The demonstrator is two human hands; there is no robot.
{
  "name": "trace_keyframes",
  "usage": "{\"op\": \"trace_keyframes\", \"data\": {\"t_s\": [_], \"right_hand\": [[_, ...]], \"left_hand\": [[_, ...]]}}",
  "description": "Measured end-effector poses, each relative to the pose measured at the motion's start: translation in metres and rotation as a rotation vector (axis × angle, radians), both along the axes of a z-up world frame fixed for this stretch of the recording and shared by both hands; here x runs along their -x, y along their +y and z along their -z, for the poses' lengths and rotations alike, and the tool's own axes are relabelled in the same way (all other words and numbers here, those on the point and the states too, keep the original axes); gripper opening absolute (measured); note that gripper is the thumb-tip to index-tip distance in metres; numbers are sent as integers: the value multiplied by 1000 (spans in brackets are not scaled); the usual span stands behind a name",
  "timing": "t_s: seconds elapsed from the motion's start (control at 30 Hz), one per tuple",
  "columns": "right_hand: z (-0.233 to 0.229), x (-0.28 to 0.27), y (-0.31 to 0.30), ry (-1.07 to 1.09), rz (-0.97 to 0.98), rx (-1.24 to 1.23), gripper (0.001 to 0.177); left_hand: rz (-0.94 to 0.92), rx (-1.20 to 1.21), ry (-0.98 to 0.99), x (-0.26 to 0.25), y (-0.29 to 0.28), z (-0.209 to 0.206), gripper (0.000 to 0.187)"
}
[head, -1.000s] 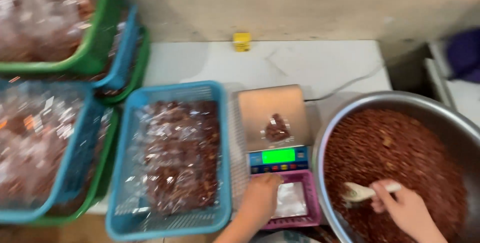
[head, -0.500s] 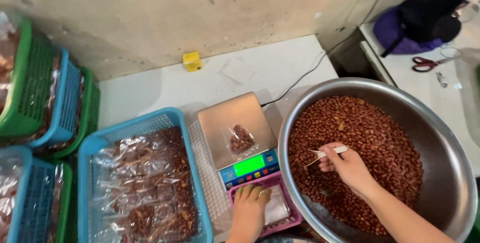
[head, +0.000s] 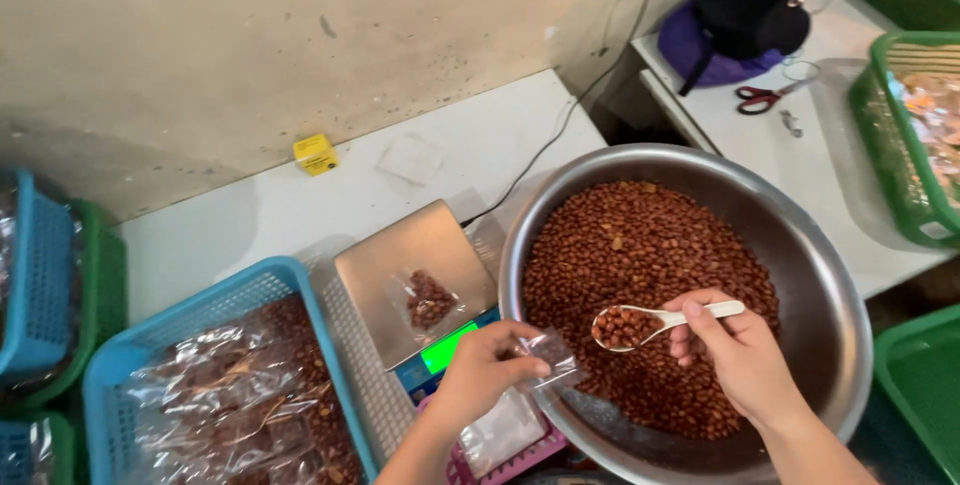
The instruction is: The person scoops roasted peanuts from a large metal bowl using a white plastic spoon and places them into small clear plastic bags on a digital scale. After weighing, the filled bags are placed into a blue basket.
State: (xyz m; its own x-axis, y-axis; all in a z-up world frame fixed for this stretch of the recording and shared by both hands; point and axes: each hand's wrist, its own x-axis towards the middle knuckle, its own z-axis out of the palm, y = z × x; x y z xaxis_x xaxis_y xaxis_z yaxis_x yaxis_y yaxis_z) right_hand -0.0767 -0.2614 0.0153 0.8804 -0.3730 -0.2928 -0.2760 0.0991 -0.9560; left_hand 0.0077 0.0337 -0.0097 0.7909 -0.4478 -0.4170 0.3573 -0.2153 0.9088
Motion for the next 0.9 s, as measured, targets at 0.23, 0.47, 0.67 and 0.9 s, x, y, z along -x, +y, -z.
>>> {"op": "trace_keyframes", "data": {"t_s": [0.23,0.47,0.67,0.9], "right_hand": [[-25,15,1,-34,-76,254,24],[-11,24,2,-556,-517,801,26],[-14,28,0,-865,-86,960,17],[12,2,13,-258,-180,881,20]], "left_hand": [[173,-16,99,-8,-49,-45,31],[402,46,-127,8,-76,-30,82],[-136,424,-101,16,-46,-13,29],[-694,-392,-576,-68,55,79,25]]}}
